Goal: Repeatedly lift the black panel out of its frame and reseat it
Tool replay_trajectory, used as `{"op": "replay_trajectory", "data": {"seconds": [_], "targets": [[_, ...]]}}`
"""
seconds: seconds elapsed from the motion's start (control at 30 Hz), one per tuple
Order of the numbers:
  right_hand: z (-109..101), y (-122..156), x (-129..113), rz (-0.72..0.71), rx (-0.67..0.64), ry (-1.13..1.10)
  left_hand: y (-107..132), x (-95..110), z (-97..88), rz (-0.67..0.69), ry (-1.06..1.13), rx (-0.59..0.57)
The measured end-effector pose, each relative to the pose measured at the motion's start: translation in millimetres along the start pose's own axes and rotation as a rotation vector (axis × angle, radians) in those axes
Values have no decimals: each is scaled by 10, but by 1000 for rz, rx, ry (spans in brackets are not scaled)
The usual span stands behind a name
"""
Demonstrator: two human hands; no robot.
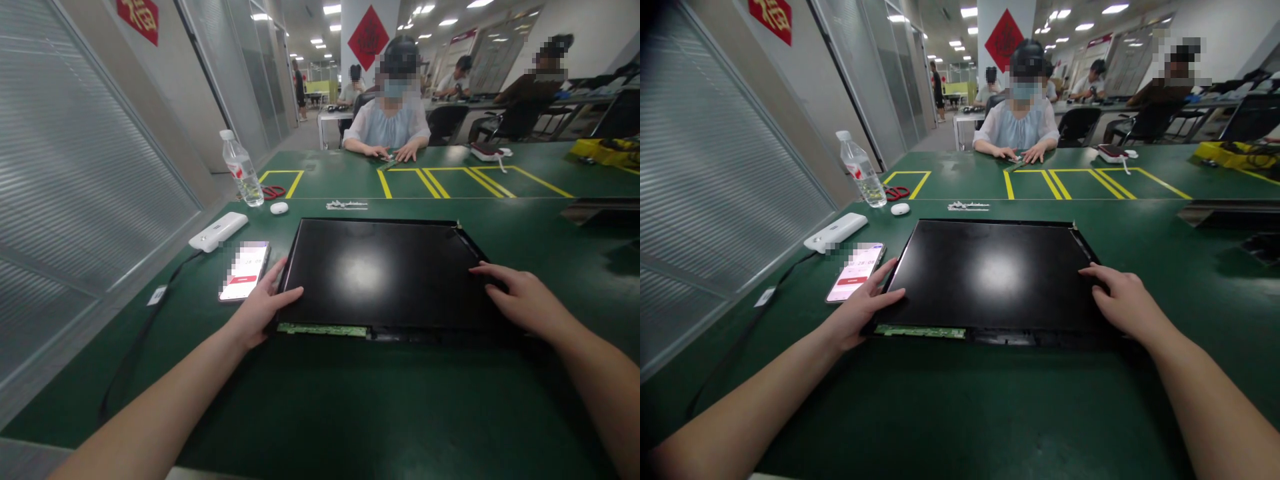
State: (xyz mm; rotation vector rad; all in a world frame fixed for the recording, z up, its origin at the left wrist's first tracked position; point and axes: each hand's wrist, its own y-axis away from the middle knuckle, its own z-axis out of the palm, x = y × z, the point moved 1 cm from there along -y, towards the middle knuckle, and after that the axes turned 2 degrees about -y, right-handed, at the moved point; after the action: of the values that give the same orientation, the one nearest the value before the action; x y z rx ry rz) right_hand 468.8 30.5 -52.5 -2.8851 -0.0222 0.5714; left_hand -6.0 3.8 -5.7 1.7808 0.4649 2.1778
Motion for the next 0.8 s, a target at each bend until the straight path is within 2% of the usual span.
{"op": "replay_trajectory", "data": {"seconds": [0.43,0.8], "targets": [[-12,11,6,-8,-3,-15,-24,32,-39,-14,-38,-54],[-17,25,-16,-9,-8,-31,-44,17,-125,88,-144,-90]]}}
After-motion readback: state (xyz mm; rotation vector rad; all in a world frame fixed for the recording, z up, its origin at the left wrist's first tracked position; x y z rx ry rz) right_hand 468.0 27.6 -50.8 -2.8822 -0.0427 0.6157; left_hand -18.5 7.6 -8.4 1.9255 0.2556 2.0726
